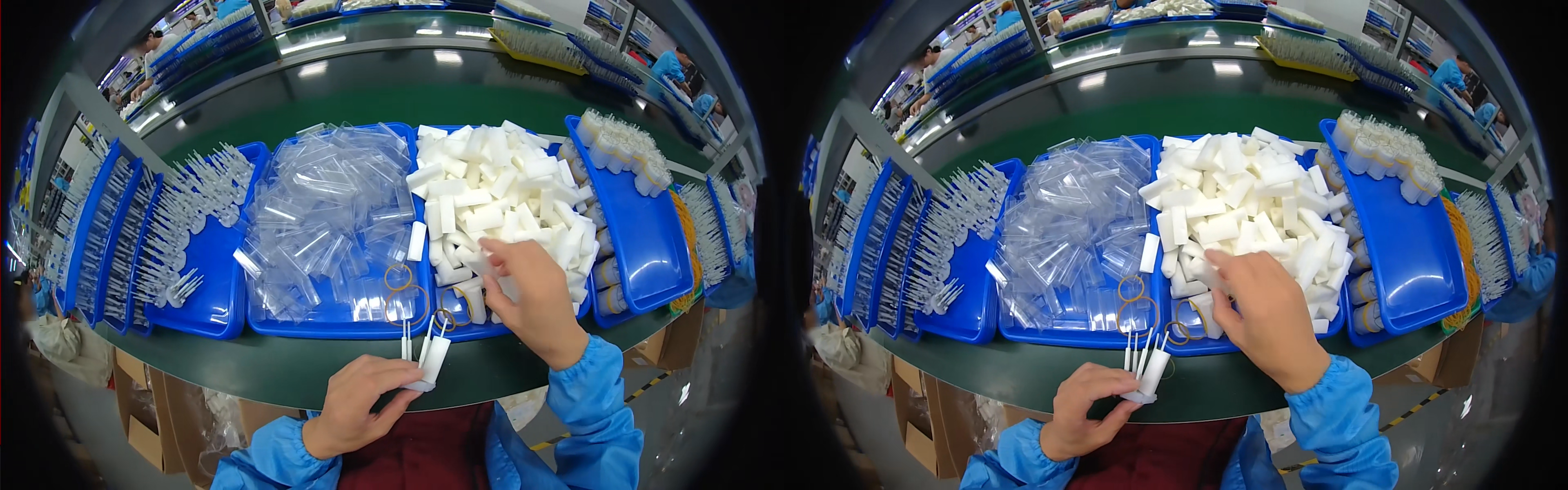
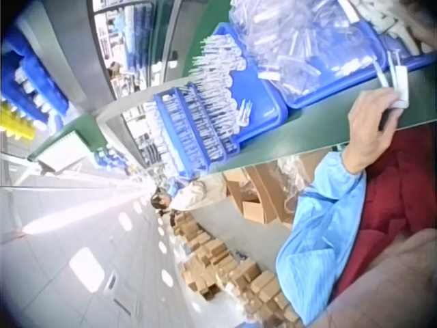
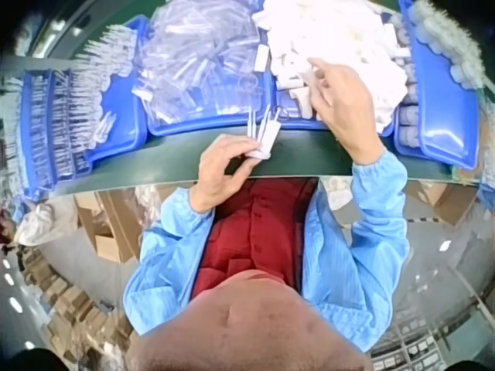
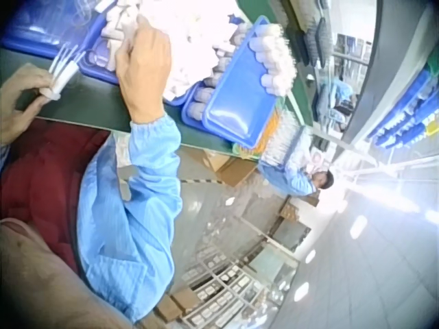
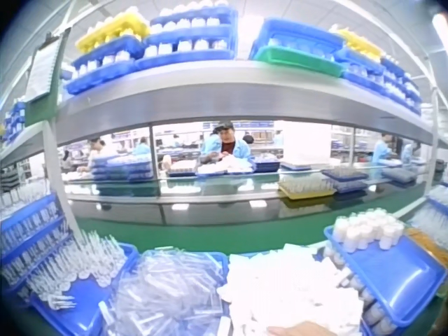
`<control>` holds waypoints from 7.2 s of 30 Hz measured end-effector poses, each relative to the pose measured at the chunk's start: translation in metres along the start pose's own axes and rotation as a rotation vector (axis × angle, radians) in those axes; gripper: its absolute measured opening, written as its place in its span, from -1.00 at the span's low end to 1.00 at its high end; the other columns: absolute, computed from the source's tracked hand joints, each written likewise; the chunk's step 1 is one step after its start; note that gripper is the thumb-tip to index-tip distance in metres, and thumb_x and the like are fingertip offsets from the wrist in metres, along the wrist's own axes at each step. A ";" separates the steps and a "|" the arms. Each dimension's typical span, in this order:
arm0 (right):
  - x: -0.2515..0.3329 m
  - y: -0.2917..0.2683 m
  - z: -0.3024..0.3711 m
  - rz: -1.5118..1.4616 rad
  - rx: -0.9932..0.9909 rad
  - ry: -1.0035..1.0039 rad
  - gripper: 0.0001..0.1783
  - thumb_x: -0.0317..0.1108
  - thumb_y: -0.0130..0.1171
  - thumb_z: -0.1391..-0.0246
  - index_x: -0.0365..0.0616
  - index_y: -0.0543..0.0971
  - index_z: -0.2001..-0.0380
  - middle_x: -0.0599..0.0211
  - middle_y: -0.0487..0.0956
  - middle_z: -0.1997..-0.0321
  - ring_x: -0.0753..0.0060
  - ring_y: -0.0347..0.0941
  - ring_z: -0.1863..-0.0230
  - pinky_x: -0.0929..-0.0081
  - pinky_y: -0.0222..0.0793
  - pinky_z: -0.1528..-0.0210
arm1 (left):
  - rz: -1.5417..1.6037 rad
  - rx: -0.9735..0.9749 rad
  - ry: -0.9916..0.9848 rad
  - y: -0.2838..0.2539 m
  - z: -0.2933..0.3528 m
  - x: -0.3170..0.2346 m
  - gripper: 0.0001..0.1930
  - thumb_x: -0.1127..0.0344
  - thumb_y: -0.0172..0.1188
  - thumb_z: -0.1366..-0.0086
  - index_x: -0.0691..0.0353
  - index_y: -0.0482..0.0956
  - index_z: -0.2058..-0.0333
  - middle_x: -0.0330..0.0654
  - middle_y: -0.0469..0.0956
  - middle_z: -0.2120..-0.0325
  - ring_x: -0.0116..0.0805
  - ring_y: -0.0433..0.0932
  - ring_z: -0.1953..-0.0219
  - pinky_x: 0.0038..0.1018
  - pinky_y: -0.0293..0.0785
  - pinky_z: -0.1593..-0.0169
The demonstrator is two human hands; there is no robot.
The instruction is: Assembling small white foam inserts into clear plastic tubes and securing them.
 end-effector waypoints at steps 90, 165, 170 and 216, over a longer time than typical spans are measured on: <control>0.012 0.020 0.008 -0.026 0.221 0.210 -0.61 -0.17 0.41 -0.02 -0.08 0.56 0.14 0.21 0.53 0.32 0.01 0.54 0.37 0.16 0.46 0.33 | -0.125 -0.014 0.199 0.002 0.011 -0.003 -0.59 0.55 0.55 0.09 0.24 0.69 0.19 -0.14 0.62 0.29 -0.26 0.64 0.36 -0.45 0.56 0.34; 0.065 0.027 0.054 -0.385 -0.066 -0.082 -0.65 -0.53 0.30 -0.04 -0.13 0.65 0.05 0.33 0.61 0.05 0.25 0.45 0.00 0.16 0.27 -0.19 | -0.057 -0.060 0.176 -0.002 0.004 -0.002 -0.55 0.44 0.56 0.05 0.21 0.61 0.14 -0.07 0.59 0.17 -0.17 0.64 0.26 -0.40 0.60 0.25; 0.057 0.025 0.057 -0.462 -0.076 -0.056 -0.60 -0.50 0.28 -0.05 -0.10 0.62 -0.02 0.22 0.58 0.04 0.12 0.42 -0.01 0.20 0.26 -0.15 | 0.051 -0.053 0.063 0.000 0.003 -0.004 -0.55 0.63 0.49 0.05 0.24 0.61 0.13 -0.09 0.61 0.21 -0.19 0.65 0.23 -0.40 0.60 0.20; 0.061 0.017 0.041 -0.086 -0.081 -0.240 -0.67 -0.55 0.18 -0.06 -0.04 0.66 0.08 0.43 0.63 0.19 0.30 0.50 -0.01 0.14 0.21 -0.24 | -0.171 -0.112 0.233 0.001 0.002 -0.003 -0.56 0.59 0.46 0.01 0.20 0.57 0.12 -0.09 0.58 0.20 -0.13 0.63 0.28 -0.33 0.58 0.22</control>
Point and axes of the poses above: each hand's wrist, its own z-axis away from the middle knuckle, its own y-axis out of the palm, x = y × z, the point moved 3 cm from there along -z, towards the middle knuckle
